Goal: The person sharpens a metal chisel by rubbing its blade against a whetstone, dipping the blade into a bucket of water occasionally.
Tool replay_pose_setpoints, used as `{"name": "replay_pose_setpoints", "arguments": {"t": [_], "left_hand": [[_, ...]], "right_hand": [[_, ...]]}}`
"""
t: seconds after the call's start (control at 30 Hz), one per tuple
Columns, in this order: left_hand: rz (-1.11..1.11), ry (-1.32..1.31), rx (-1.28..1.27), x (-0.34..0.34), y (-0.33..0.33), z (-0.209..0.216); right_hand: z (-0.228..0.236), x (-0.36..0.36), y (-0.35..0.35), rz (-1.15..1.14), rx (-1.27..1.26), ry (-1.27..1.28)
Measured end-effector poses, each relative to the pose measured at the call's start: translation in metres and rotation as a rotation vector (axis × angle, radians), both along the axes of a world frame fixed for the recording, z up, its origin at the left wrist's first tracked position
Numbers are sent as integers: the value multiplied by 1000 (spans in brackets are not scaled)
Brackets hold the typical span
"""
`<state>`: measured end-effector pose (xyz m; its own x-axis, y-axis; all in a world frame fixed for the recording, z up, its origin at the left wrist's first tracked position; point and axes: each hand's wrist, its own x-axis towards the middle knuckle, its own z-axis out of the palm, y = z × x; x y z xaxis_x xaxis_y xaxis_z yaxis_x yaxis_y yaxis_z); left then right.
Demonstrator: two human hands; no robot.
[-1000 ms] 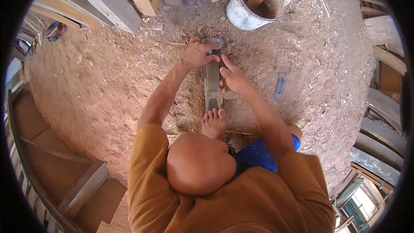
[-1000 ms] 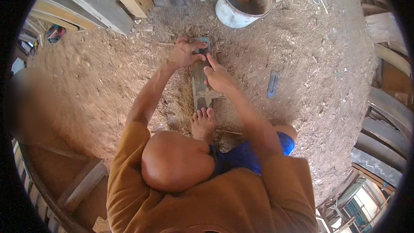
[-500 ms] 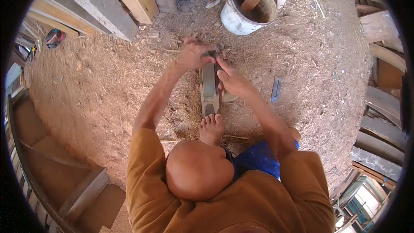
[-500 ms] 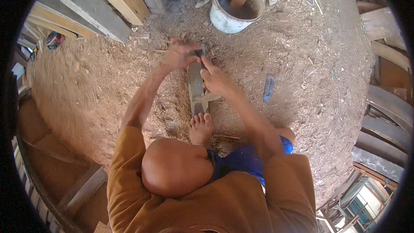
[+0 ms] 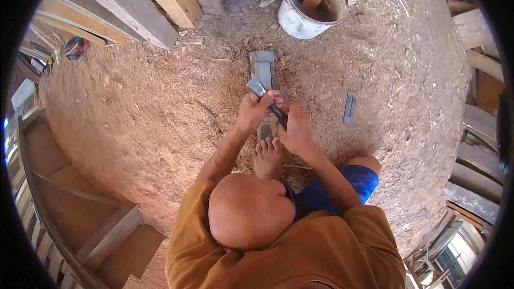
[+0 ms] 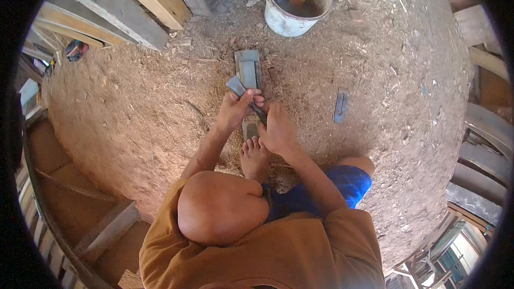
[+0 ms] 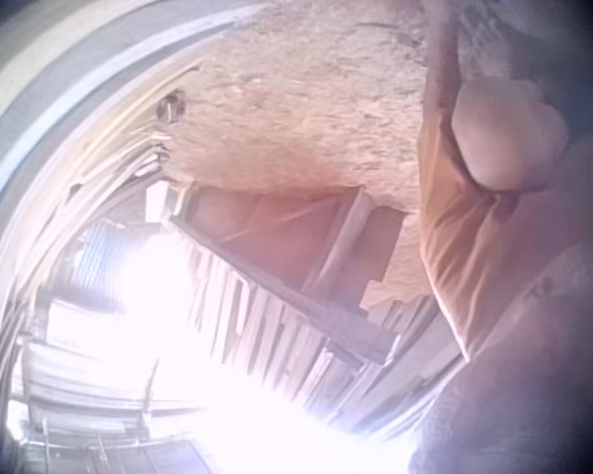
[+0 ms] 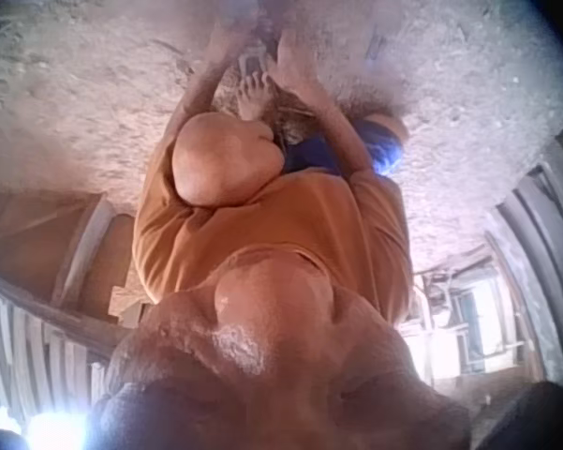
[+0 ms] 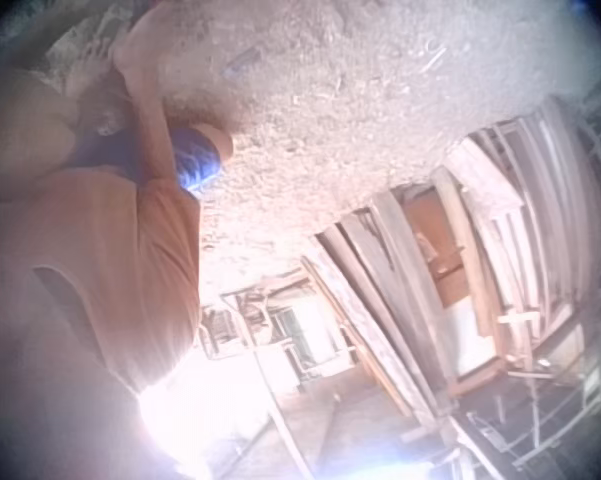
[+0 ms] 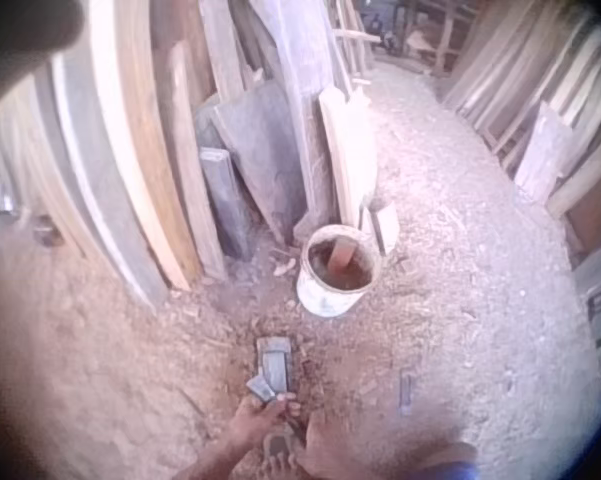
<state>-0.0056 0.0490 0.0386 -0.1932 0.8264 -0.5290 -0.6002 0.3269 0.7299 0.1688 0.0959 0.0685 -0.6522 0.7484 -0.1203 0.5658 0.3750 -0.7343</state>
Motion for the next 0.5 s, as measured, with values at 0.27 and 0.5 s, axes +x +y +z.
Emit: {"name": "replay_pose_setpoints", "arguments": {"t": [0.27,0.5], "left_hand": [[-7,-143,-57,-39,-9,-20],[-68,143,-126,-55,-10,-39]], "right_hand": [[4,10,12,124,-249,-249],[-8,21,13,166,-265,-288]]}}
